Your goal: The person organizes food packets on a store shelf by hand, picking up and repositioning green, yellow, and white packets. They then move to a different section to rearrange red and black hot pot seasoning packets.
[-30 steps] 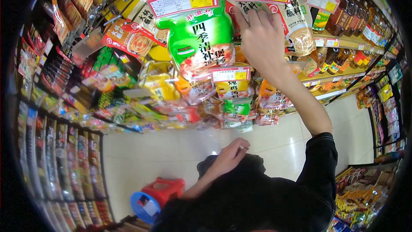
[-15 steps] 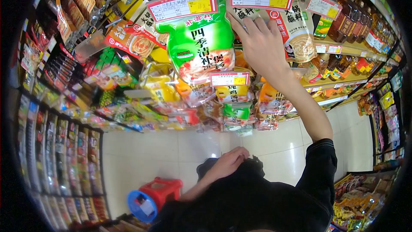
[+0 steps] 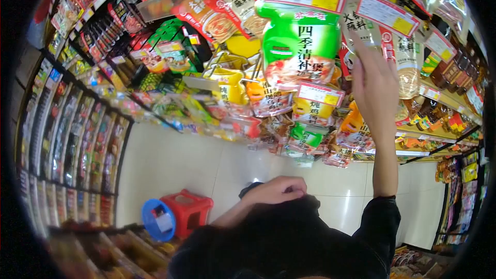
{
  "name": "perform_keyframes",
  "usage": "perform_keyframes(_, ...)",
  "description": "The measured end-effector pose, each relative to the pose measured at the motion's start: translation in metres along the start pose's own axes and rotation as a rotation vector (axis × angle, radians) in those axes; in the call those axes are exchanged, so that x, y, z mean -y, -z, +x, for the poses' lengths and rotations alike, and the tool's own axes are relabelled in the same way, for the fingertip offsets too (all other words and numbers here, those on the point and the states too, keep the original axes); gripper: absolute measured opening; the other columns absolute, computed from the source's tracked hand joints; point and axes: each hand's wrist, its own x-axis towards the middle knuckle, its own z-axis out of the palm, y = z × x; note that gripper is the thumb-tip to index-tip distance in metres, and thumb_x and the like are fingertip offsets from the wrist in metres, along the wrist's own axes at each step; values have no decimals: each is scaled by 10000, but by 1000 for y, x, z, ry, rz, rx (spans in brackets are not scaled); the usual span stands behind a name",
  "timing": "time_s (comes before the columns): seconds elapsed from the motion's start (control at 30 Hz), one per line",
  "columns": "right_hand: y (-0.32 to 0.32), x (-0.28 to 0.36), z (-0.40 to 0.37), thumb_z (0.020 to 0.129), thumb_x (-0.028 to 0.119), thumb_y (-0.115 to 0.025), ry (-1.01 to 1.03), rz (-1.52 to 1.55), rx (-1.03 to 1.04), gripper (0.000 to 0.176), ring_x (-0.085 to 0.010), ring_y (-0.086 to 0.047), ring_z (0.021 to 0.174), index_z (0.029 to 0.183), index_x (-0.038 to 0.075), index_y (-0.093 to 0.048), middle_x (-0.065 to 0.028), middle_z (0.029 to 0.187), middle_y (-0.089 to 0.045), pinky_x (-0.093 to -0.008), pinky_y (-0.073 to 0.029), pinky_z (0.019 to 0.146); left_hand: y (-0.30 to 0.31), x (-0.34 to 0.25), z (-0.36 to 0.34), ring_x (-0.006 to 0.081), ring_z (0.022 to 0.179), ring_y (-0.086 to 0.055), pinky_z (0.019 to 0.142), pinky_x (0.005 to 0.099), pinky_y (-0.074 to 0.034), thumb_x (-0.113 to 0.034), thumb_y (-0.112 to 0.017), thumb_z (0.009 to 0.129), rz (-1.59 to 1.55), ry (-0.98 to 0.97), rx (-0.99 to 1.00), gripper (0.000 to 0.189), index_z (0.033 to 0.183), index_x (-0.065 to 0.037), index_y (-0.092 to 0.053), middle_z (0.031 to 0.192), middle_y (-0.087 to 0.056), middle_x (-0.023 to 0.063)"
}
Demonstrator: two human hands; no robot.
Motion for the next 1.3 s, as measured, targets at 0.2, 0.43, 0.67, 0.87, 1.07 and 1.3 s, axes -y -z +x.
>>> perform_keyframes(0.2,20,43,-131,878,-7,-639,-318,875,219,276,-206,-601,651,1101,90,-769,-54,798,-709,-357,-451,631,94,-37,-46,101,899,-633,798,276,-517,-95,-691,987,-397,-170,-532,103,1078,-62,-655,982,-653,15)
perform_keyframes(0.43,-32,121,-223,987,19,-634,-672,1234,679,192,-73,-503,590,1119,84,-757,-35,710,-633,-246,-407,560,151,-27,-47,92,875,-645,751,231,-500,-128,-597,1058,-14,-79,-1281,135,1118,-23,-656,961,-697,19)
perform_keyframes(0.67,-55,130,-254,1005,43,-621,-904,1121,750,175,-69,-497,604,1123,71,-747,-25,697,-612,-238,-412,578,210,91,-41,213,1151,-594,862,329,-566,-160,-792,923,425,32,-1334,594,1400,26,-489,1304,-577,150)
perform_keyframes(0.87,-67,137,-248,1003,50,-620,-940,1070,749,189,-71,-502,594,1141,92,-742,-25,679,-583,-260,-417,564,212,96,-27,204,1105,-598,869,331,-549,-172,-842,872,54,80,-1237,673,1405,23,-482,1188,-596,119)
perform_keyframes(1.07,-76,154,-248,984,46,-636,-939,1031,723,202,-119,-529,564,1140,112,-746,-70,671,-602,-288,-443,566,244,86,-48,175,1050,-612,847,325,-530,-87,-807,879,167,177,-1022,557,1342,-44,-499,1121,-620,101)
perform_keyframes(1.3,-76,160,-234,983,40,-628,-948,1001,731,201,-124,-550,569,1131,106,-747,-78,669,-612,-293,-457,575,241,46,-54,200,1082,-657,887,317,-553,21,-801,838,57,35,-1043,552,1310,-17,-515,1198,-667,106)
